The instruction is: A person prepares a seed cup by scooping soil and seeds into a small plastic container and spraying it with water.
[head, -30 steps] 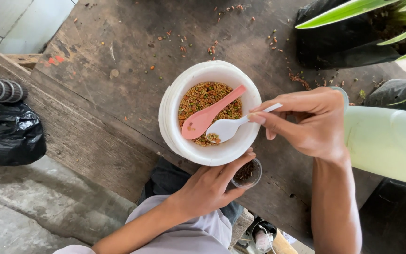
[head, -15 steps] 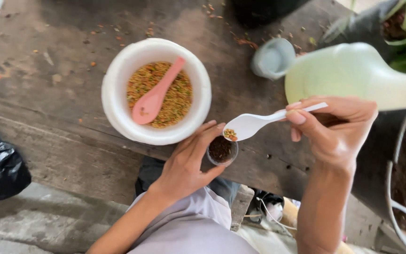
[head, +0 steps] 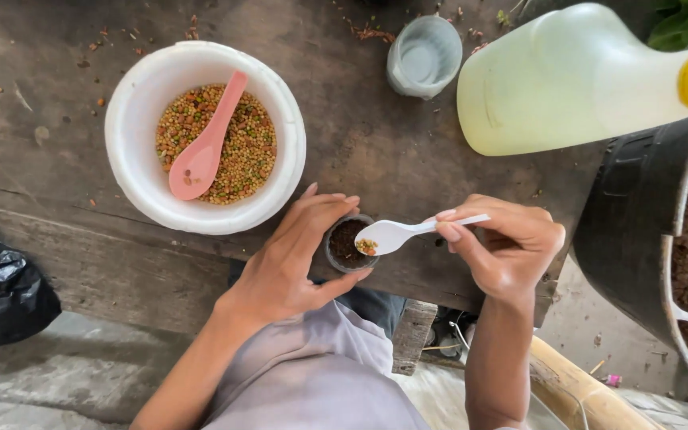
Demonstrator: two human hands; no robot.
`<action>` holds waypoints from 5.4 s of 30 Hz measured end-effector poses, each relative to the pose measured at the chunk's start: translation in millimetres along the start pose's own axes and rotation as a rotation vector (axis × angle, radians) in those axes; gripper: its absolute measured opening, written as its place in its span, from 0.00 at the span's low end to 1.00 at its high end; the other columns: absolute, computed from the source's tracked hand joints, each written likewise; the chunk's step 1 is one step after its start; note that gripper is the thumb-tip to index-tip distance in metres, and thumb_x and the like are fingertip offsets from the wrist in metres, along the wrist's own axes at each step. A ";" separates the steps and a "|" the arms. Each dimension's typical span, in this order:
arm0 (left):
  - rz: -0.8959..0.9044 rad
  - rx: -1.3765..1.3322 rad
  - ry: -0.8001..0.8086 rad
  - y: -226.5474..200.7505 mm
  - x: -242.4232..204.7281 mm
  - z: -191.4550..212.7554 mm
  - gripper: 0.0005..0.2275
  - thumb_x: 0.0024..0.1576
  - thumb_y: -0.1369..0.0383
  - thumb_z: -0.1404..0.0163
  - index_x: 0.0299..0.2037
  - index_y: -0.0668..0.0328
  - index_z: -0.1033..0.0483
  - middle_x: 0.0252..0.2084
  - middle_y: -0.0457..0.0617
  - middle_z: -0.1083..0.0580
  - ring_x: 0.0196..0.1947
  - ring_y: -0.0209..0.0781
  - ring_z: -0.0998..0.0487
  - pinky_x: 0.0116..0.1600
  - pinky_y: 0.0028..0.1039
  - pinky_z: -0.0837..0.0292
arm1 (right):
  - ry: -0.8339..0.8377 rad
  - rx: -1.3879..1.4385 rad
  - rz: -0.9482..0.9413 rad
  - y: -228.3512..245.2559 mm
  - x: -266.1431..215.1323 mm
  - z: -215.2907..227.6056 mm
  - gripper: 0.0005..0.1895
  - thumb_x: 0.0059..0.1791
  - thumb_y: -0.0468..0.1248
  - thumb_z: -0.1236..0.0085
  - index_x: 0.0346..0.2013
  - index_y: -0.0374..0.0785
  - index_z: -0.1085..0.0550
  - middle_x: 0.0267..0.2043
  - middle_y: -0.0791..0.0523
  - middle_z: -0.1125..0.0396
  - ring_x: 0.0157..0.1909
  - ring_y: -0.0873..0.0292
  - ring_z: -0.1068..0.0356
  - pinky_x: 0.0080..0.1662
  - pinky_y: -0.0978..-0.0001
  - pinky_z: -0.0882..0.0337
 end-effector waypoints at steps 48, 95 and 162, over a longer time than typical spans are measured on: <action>0.060 -0.157 0.121 11.9 0.9 12.7 0.32 0.61 0.73 0.38 0.70 0.67 0.47 0.69 0.59 0.31 0.74 0.55 0.35 0.82 0.53 0.44 | 0.027 -0.226 0.175 -0.9 0.2 -18.9 0.07 0.43 0.23 0.31 0.29 0.21 0.23 0.25 0.45 0.27 0.18 0.56 0.38 0.25 0.70 0.45; 0.052 -0.058 0.069 9.6 0.5 7.3 0.28 0.61 0.71 0.38 0.67 0.70 0.41 0.67 0.59 0.31 0.68 0.54 0.28 0.80 0.51 0.39 | 0.188 -0.244 0.483 5.1 -2.8 -16.9 0.03 0.47 0.33 0.35 0.31 0.36 0.21 0.31 0.53 0.25 0.22 0.62 0.31 0.27 0.77 0.33; -0.041 0.081 -0.055 7.9 -1.0 0.4 0.25 0.62 0.69 0.38 0.63 0.76 0.36 0.61 0.62 0.28 0.63 0.55 0.25 0.74 0.49 0.33 | -0.068 -0.146 0.556 -31.6 -19.4 -2.4 0.03 0.45 0.29 0.36 0.29 0.31 0.23 0.27 0.46 0.27 0.22 0.58 0.27 0.25 0.73 0.35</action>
Point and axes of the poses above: each hand's wrist, its own x-axis towards the middle knuckle, its own z-axis out of the back of the hand, y = z × x, the point moved 1 cm from there along x, towards the middle knuckle
